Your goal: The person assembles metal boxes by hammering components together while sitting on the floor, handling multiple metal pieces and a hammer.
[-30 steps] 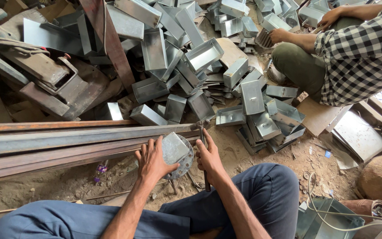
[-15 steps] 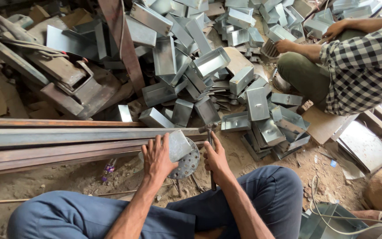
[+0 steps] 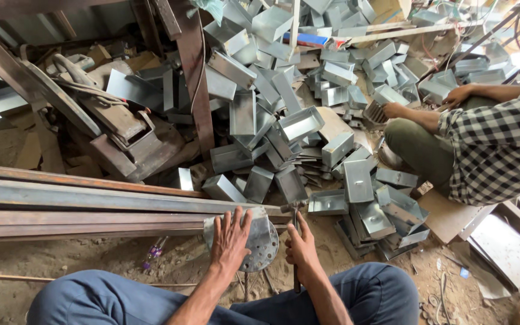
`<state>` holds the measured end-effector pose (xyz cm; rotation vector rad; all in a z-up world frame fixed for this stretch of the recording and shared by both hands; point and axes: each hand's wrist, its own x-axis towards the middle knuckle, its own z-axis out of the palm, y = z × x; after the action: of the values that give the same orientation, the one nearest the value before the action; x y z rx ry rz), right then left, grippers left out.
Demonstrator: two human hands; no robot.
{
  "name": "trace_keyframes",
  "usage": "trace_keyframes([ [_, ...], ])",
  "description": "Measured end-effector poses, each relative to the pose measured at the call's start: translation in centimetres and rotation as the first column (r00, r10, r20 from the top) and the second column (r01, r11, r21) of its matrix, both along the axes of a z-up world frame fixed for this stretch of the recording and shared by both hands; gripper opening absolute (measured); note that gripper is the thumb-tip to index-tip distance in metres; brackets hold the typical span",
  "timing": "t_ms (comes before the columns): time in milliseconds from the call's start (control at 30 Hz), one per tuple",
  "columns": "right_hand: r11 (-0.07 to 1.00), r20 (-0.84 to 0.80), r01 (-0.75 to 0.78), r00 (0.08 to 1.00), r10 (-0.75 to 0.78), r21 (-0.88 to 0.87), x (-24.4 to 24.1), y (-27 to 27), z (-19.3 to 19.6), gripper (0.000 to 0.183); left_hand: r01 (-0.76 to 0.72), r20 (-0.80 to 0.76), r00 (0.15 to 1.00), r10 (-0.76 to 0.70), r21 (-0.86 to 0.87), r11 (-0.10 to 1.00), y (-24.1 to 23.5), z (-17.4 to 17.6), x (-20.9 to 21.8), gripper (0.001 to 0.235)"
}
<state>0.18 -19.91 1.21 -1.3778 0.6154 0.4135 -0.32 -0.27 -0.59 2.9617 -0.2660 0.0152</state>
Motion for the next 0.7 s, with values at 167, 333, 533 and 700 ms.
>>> trace_keyframes([
  [167,1.000,0.000,-0.023,1.000,0.023,-0.015,0.2,-0.1,0.1,0.065,-0.007,-0.081,0.997,-0.004,-0.145,0.989,0.9,0.9,0.9,0.105],
  [333,1.000,-0.015,-0.014,1.000,0.014,-0.019,0.1,0.2,0.5,0.065,-0.026,-0.230,0.973,-0.010,-0.154,0.988,1.6,-0.1,1.1,0.088],
  [533,0.993,0.007,-0.085,0.996,0.086,-0.083,-0.6,0.8,1.8,0.062,-0.183,-0.406,0.914,0.028,-0.348,0.920,2.3,-0.9,1.3,0.067],
  [700,0.898,0.338,-0.161,0.887,0.313,-0.409,-2.2,1.8,4.0,0.061,-0.147,-0.079,0.989,0.128,-0.335,0.931,2.0,0.2,0.6,0.084],
])
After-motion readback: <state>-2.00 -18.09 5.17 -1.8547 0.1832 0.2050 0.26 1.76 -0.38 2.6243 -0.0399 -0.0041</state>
